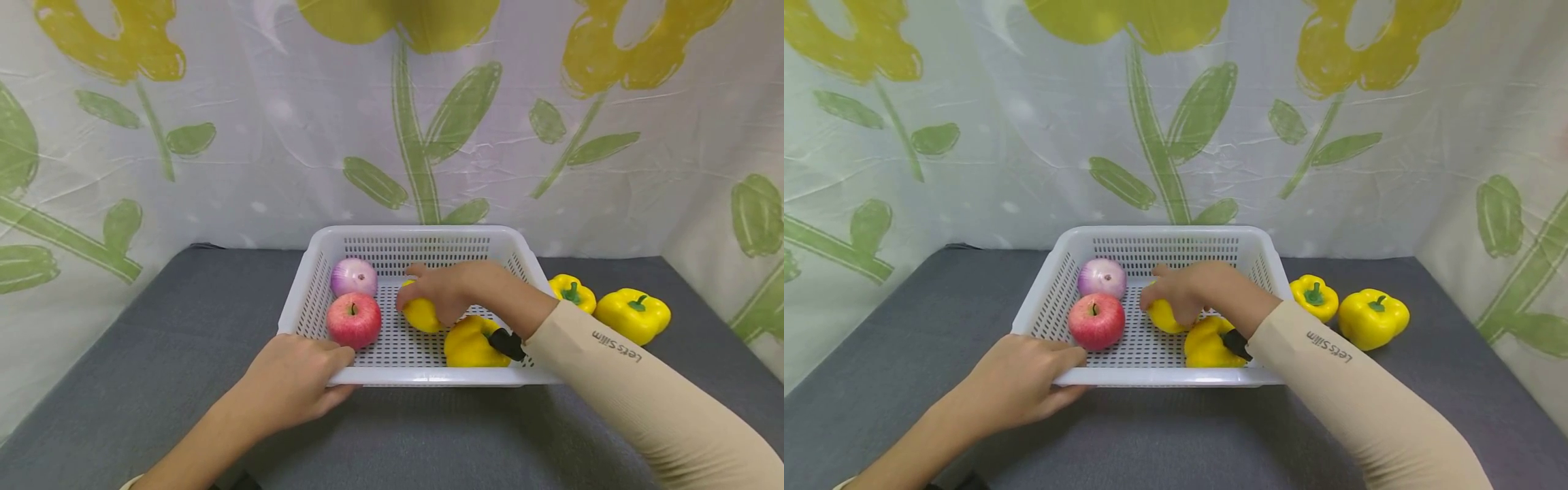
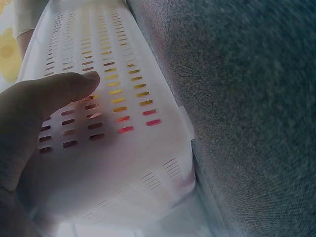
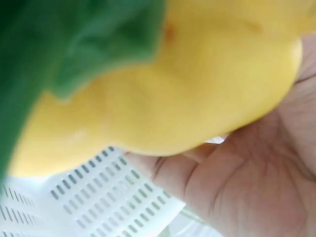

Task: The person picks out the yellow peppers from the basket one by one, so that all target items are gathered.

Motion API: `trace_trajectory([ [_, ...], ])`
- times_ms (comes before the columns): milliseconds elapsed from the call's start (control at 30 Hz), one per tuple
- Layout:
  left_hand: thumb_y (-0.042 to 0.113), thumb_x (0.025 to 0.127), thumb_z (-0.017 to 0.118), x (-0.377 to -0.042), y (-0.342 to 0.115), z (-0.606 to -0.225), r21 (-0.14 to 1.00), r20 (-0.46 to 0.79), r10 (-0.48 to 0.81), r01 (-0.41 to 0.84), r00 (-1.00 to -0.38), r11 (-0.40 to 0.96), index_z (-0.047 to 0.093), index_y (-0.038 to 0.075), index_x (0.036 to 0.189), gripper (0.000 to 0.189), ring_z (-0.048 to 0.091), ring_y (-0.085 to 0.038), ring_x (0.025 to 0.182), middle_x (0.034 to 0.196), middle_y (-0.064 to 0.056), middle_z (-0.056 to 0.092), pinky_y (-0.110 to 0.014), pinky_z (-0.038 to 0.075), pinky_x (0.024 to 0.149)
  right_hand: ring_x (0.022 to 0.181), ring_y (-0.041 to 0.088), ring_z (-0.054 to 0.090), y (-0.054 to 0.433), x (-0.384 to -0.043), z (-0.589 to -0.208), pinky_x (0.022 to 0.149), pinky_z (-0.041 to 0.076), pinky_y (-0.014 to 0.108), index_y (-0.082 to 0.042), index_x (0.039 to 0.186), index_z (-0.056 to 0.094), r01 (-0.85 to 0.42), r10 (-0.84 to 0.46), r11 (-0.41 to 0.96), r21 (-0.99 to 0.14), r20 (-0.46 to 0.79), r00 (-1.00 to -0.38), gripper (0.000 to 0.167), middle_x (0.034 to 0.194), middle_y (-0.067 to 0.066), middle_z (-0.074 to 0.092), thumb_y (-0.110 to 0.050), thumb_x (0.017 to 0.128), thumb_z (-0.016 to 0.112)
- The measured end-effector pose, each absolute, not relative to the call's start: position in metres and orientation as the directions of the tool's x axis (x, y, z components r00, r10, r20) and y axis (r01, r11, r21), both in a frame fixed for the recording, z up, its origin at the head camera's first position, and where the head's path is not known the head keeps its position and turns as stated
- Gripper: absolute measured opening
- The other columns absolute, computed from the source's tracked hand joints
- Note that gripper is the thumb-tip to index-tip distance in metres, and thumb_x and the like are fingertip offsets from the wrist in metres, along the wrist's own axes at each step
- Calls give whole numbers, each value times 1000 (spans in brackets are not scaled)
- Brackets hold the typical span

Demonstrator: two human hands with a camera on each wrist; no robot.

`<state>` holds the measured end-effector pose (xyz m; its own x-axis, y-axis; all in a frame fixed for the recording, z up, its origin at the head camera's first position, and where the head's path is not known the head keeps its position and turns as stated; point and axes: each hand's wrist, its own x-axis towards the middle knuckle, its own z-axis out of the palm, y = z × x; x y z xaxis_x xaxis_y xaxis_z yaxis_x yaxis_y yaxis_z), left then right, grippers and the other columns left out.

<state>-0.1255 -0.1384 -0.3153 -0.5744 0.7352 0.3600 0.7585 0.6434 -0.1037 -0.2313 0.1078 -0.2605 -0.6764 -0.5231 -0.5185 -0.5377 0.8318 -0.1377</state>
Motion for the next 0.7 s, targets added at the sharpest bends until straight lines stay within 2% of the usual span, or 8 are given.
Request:
trace_trajectory([
  [33,28,76,84,-126,-138,-315,-102,360,735,759,-575,643,54,18,75,32,38,-6,51,61,9,51,-21,30,45,134,30,34,108,-232,-261,87,52,33,-42,133,58,-555,-539,821,-134,-505,-675,70,164,5,14,-5,79,82],
  [100,27,76,84,-126,-138,-316,-101,362,736,760,-573,641,54,18,75,32,38,-5,51,61,9,52,-20,30,45,127,26,41,110,-232,-262,91,50,35,-37,128,60,-588,-571,797,-138,-488,-660,60,156,4,30,-18,78,85],
  [200,26,76,84,-126,-139,-316,-99,366,736,762,-570,639,54,17,75,32,38,-5,51,61,8,53,-20,30,45,114,20,49,112,-233,-263,94,47,37,-30,120,64,-637,-624,756,-153,-465,-628,46,132,-1,50,-31,79,85],
  [267,26,76,84,-126,-139,-316,-101,370,736,763,-567,638,54,17,74,32,38,-5,51,61,8,53,-20,30,45,107,18,51,112,-233,-263,94,47,36,-27,121,64,-653,-641,741,-154,-451,-621,43,118,-5,55,-32,82,83],
  [467,25,76,84,-126,-139,-317,-100,379,736,766,-561,636,53,17,74,32,38,-5,51,61,8,52,-20,30,45,108,18,54,112,-232,-262,97,47,38,-19,134,47,-597,-593,791,-135,-410,-693,69,127,0,55,-29,78,86],
  [567,26,76,84,-126,-139,-317,-101,382,735,765,-560,636,53,18,74,32,38,-5,51,61,8,52,-20,30,45,105,19,54,112,-231,-260,92,50,36,-19,131,45,-585,-575,803,-116,-409,-708,69,124,2,52,-26,76,86],
  [700,27,76,84,-126,-139,-317,-102,379,735,764,-563,638,53,18,74,32,38,-5,52,61,8,52,-20,30,45,104,21,51,112,-229,-258,85,51,34,-23,130,53,-620,-590,782,-65,-400,-702,62,123,2,48,-20,76,85],
])
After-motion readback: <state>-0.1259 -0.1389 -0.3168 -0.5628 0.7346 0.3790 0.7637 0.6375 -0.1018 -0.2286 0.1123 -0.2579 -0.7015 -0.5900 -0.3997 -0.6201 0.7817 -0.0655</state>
